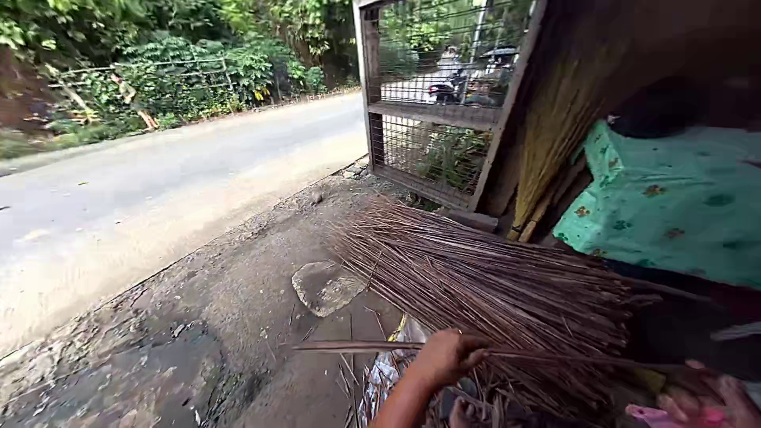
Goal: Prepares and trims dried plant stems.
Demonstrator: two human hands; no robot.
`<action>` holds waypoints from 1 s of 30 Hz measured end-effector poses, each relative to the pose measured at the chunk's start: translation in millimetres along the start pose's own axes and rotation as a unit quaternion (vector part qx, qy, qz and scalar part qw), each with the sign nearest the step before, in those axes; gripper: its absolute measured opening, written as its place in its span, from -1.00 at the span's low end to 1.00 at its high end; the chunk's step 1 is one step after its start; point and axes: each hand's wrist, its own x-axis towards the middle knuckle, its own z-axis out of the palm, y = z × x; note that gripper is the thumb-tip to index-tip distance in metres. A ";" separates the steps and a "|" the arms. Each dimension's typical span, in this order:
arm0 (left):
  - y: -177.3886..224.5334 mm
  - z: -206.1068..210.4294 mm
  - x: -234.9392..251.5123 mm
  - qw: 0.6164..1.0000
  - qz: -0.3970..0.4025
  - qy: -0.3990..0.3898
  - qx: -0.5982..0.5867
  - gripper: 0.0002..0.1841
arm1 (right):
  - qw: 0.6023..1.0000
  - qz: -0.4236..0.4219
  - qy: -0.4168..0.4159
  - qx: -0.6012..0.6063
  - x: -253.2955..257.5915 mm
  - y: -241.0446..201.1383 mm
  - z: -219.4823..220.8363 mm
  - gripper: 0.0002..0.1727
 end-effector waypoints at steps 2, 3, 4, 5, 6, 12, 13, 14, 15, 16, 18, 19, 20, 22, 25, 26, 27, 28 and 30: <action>-9.9 -4.3 -2.9 0.998 -0.033 -0.045 0.007 -0.64 | 0.995 -0.010 0.096 0.024 -3.3 2.6 -0.8 -0.67; -15.5 -7.6 -4.4 0.997 -0.048 -0.068 0.006 -0.65 | 0.992 -0.016 0.121 0.032 -3.5 5.7 -5.3 -0.68; -21.0 -10.1 -6.5 0.995 -0.056 -0.088 -0.001 -0.65 | 0.991 -0.012 0.128 0.028 -5.6 8.6 -9.5 -0.69; -26.3 -11.6 -7.4 0.992 -0.064 -0.109 -0.009 -0.65 | 0.990 -0.002 0.137 0.026 -8.1 12.0 -11.0 -0.70; -31.6 -11.1 -7.3 0.989 -0.073 -0.130 -0.014 -0.65 | 0.988 0.007 0.153 0.034 -9.6 16.7 -11.1 -0.71; -4.9 19.6 24.6 0.969 -0.092 -0.225 -0.043 -0.62 | 0.984 0.118 0.130 0.034 -43.3 48.3 44.2 -0.74; 7.3 28.0 31.2 0.970 -0.082 -0.224 -0.048 -0.64 | 0.985 0.148 0.084 0.018 -53.4 55.7 55.4 -0.72; 17.6 35.3 36.1 0.969 -0.074 -0.229 -0.056 -0.64 | 0.985 0.169 0.048 0.000 -61.3 61.4 63.7 -0.70; 23.8 41.0 39.1 0.968 -0.065 -0.232 -0.068 -0.64 | 0.984 0.175 0.026 -0.015 -64.4 64.5 69.1 -0.71; 25.0 45.4 39.5 0.967 -0.060 -0.234 -0.078 -0.64 | 0.985 0.167 0.028 -0.030 -64.3 65.4 70.8 -0.74; 15.1 53.1 32.6 0.969 -0.068 -0.225 -0.081 -0.63 | 0.988 0.123 0.066 -0.068 -58.8 62.6 58.3 -0.80; 5.7 56.1 28.6 0.971 -0.076 -0.213 -0.073 -0.63 | 0.988 0.098 0.089 -0.085 -54.6 59.4 47.7 -0.81; -3.6 57.2 25.4 0.973 -0.081 -0.206 -0.066 -0.63 | 0.986 0.081 0.103 -0.104 -50.4 55.3 37.4 -0.82; -14.1 56.1 21.8 0.971 -0.083 -0.217 -0.052 -0.62 | 0.984 0.069 0.113 -0.116 -45.1 49.2 21.9 -0.80; -7.0 59.0 28.0 0.973 -0.059 -0.214 -0.066 -0.66 | 0.986 0.087 0.112 -0.084 -45.4 48.1 22.0 -0.78; -3.5 63.1 30.8 0.977 -0.044 -0.190 -0.083 -0.69 | 0.987 0.095 0.098 -0.084 -47.4 49.2 27.7 -0.77; 0.8 67.1 34.1 0.981 -0.028 -0.159 -0.105 -0.73 | 0.988 0.101 0.076 -0.090 -49.6 50.9 34.2 -0.77; 5.1 70.8 37.1 0.984 -0.014 -0.127 -0.127 -0.77 | 0.989 0.100 0.052 -0.098 -51.9 53.1 39.8 -0.76; 12.5 75.0 38.4 0.985 -0.003 -0.069 -0.160 -0.84 | 0.990 0.086 0.012 -0.109 -56.7 58.6 44.5 -0.75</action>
